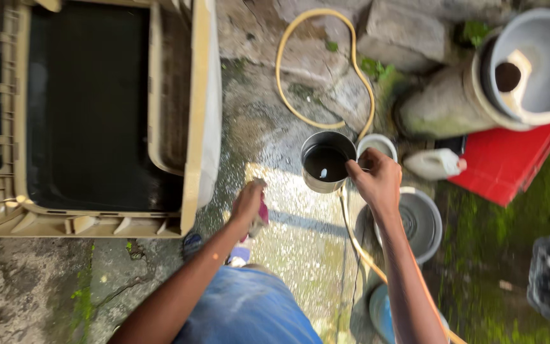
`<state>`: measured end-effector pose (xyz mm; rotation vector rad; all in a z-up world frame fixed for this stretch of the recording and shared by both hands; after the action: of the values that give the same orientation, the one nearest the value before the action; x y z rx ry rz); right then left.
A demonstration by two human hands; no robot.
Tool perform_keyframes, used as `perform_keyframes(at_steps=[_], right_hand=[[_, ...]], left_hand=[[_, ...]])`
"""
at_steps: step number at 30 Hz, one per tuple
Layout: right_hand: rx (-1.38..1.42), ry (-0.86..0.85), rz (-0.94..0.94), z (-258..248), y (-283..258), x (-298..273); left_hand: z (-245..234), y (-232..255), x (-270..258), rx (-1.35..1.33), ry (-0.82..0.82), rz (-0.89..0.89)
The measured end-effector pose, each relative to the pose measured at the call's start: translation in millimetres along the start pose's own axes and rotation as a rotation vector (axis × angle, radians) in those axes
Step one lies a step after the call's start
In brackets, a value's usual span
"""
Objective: The person wipes the internal components of a disassembled washing machine with a cloth and uses a tool to loosen or tighten screws on the frame.
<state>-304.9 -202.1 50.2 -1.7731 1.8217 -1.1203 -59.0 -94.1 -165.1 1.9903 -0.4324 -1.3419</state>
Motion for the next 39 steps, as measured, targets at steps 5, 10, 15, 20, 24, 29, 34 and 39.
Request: perform_keyframes(at_steps=[5, 10, 15, 20, 24, 29, 34, 39], right_hand=[[0.109, 0.052, -0.038, 28.1, -44.5, 52.2], [0.335, 0.05, -0.242, 93.8, -116.5, 119.6], [0.629, -0.054, -0.319, 188.2, -206.0, 183.1], [0.661, -0.004, -0.26, 288.6, -290.7, 214.8], [0.503, 0.105, -0.261, 375.4, -328.8, 240.0], [0.524, 0.095, -0.206, 457.4, -345.6, 267.5], [0.638, 0.017, -0.1, 485.7, -341.3, 281.8], [0.491, -0.03, -0.4, 473.4, -339.8, 297.1]], left_hand=[[-28.8, 8.9, -81.3, 0.363, 0.424, 1.287], [-66.8, 5.3, -131.6, 0.329, 0.313, 1.079], [-99.4, -17.0, -156.0, 0.077, 0.49, 0.853], [-132.2, -50.0, -149.9, -0.326, 0.582, 0.57], [-170.0, -68.4, -166.3, -0.754, 0.732, 0.496], [-228.7, -65.3, -228.7, -1.088, 0.925, 0.396], [-282.1, -60.4, -262.1, -0.855, 1.17, 0.208], [-315.8, -55.3, -273.0, -0.769, 1.213, 0.385]])
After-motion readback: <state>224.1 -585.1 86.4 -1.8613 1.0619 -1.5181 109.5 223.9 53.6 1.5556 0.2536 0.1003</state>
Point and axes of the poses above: each hand's wrist, its own x-axis towards the middle knuckle, its own z-axis out of the palm, y = z × x, the point moved 4 cm from there along x, towards the middle knuckle, and after that the axes turned 14 degrees about y, right-handed, at the moved point
